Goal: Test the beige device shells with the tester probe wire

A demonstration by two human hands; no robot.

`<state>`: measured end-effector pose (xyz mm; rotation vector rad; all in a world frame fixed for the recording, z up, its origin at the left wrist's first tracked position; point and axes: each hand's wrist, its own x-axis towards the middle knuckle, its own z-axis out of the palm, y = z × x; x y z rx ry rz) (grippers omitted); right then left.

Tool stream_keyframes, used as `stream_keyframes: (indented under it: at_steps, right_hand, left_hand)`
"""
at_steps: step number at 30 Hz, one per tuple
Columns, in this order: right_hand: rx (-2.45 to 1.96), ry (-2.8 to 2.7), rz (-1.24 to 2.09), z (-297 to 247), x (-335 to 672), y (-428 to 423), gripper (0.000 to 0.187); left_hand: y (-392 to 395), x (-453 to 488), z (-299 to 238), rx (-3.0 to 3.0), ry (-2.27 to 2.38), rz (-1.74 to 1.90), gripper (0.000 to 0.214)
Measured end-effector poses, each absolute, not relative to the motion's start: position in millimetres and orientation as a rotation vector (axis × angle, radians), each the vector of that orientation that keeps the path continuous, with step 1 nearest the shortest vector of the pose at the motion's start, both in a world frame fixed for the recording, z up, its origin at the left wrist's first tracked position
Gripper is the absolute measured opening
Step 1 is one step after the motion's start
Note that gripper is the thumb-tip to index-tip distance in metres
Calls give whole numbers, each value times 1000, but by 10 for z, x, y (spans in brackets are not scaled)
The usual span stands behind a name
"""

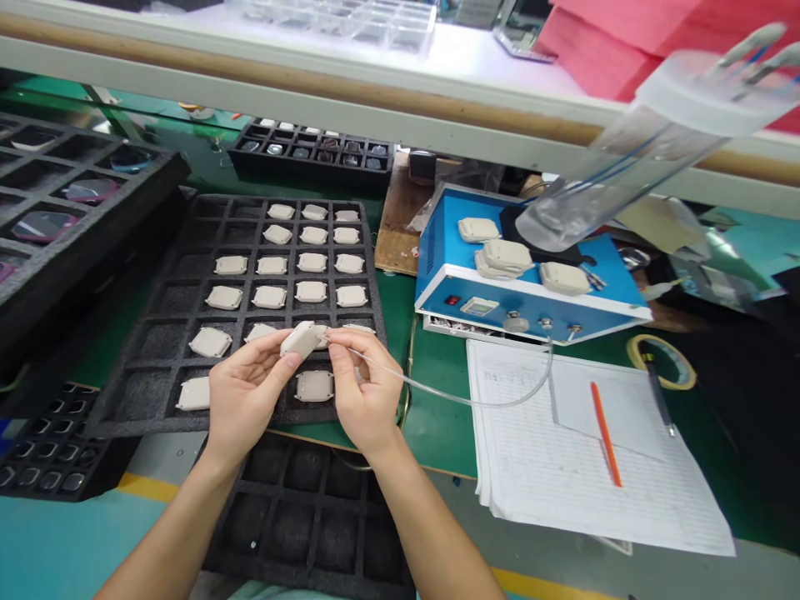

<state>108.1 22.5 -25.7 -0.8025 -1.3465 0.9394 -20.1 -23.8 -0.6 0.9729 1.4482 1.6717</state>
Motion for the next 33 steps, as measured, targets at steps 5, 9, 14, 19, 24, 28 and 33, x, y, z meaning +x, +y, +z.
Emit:
stream_keyframes:
  at_steps: [5,9,14,19,24,28,33]
  right_hand:
    - [-822,-1348,949,-258,1069,242,11]
    - [-750,-1326,955,-227,1044,277,11]
    - [-698,-1306,955,-200,1021,319,12]
    - [-704,-1297,975,-201,1018,317,11]
    - [-695,-1294,975,-203,1017,320,12]
    - [-679,-1292,976,-196,1018,324,13]
    - [-680,-1299,970,-189,1020,319,13]
  left_hand:
    - [-237,-214,17,972,1467,1656,36]
    - [-220,-232,4,1007,1510,1674,36]
    - [-186,-248,-16,1040,1541,1683,36]
    - [-179,-254,-17,1039,1578,1664,38]
    - [-179,-260,-7,1027,1581,1668,38]
    - [-178,-254,2,1020,1575,1675,38]
    - [-178,-249,10,1008,1582,1668,41]
